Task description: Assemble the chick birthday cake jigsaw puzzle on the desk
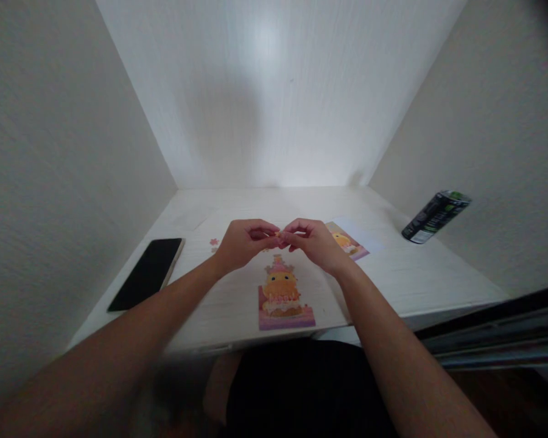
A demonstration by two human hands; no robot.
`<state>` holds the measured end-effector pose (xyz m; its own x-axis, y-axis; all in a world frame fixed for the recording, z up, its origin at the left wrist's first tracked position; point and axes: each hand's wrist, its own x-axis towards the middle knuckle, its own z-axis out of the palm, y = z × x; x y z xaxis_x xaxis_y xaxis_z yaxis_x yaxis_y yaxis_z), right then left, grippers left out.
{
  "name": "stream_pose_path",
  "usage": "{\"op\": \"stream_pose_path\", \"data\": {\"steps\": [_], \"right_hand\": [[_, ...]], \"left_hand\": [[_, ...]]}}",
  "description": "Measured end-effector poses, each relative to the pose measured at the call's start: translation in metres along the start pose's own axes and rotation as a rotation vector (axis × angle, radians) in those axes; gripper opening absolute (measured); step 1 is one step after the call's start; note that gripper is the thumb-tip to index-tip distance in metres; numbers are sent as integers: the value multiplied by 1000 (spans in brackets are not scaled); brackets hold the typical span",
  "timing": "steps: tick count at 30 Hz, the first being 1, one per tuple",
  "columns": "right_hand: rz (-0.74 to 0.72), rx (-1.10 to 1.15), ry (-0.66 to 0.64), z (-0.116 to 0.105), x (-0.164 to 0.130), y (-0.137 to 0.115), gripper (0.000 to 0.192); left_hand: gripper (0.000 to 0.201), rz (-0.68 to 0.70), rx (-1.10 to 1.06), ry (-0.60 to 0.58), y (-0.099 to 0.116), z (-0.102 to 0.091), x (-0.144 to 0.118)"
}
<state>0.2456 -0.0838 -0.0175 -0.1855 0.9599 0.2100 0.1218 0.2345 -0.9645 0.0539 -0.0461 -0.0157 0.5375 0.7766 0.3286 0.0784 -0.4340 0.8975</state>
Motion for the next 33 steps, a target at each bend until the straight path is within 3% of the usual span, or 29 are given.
{"op": "stream_pose_path", "data": {"steps": [3,6,9,13,18,33], "right_hand": [[50,58,23,-2,-11,0,23],[76,80,19,-7,-27,1,22],[124,-33,-28,-15,-45,0,20],[211,-296,-242,-23,-63,-3,14],[223,-434,-335,-22,-65,-5,12],[242,-688,-293,-12,-53,-8,4]], "left_hand": [[29,77,103,17,-1,3,-2],[32,150,208,-64,2,5,-3],[38,179,322,-216,6,5,-3],[54,231,530,-502,9,6,-5],[72,153,713,-697,9,8,-8],[62,199,702,-746,11,9,-7]]}}
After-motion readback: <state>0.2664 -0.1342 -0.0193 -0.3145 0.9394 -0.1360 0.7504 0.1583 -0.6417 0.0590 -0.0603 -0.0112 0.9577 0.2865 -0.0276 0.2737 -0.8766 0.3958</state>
